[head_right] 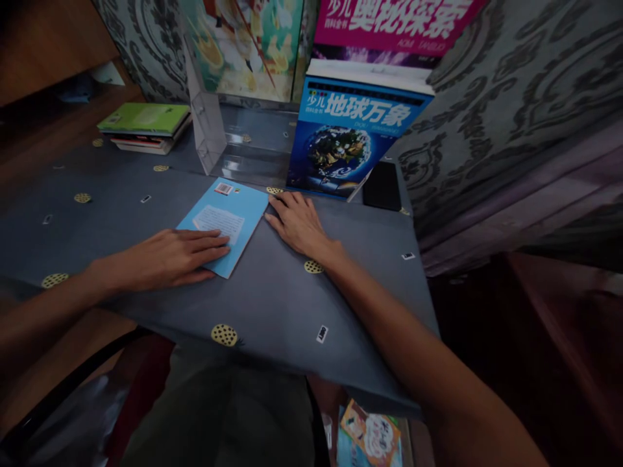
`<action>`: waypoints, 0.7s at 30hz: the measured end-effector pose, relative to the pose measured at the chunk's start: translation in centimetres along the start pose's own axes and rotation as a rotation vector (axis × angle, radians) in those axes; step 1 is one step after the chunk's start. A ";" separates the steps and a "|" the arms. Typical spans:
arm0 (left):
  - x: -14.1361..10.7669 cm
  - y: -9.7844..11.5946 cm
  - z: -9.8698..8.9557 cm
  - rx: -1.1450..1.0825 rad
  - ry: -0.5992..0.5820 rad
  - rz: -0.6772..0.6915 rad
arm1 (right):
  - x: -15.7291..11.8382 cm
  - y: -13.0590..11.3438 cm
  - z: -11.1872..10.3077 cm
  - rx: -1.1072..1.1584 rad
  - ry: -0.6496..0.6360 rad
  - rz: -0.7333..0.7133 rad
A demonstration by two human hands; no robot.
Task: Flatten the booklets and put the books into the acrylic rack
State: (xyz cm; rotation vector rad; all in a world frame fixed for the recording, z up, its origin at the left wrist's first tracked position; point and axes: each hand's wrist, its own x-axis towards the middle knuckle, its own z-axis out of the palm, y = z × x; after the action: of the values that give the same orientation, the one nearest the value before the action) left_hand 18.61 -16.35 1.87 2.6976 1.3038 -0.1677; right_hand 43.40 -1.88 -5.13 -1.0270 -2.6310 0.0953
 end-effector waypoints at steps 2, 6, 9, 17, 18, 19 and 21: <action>0.0 -0.1 0.3 0.051 0.020 0.026 | -0.1 -0.2 0.0 0.000 0.007 -0.009; -0.1 -0.3 0.7 0.111 0.070 0.086 | -1.2 -1.4 -0.4 0.023 0.027 -0.090; -0.1 -0.3 0.8 0.120 0.116 0.114 | -2.4 -2.8 -0.7 0.077 0.036 -0.181; -0.3 -0.8 1.1 0.147 0.165 0.166 | -4.9 -6.5 -1.1 0.344 0.071 -0.384; -0.3 -0.9 1.1 0.141 0.167 0.166 | -5.0 -6.8 -1.1 0.374 0.075 -0.383; -0.2 -0.9 1.0 0.133 0.171 0.165 | -5.2 -7.0 -1.1 0.402 0.082 -0.378; -0.2 -0.9 1.0 0.115 0.185 0.165 | -5.4 -7.3 -1.0 0.447 0.104 -0.376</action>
State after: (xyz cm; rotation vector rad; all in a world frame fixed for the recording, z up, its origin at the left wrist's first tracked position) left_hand 17.71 -16.09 0.89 2.9640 1.1405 0.0265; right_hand 42.69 -10.93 -4.38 -0.3747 -2.4910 0.5005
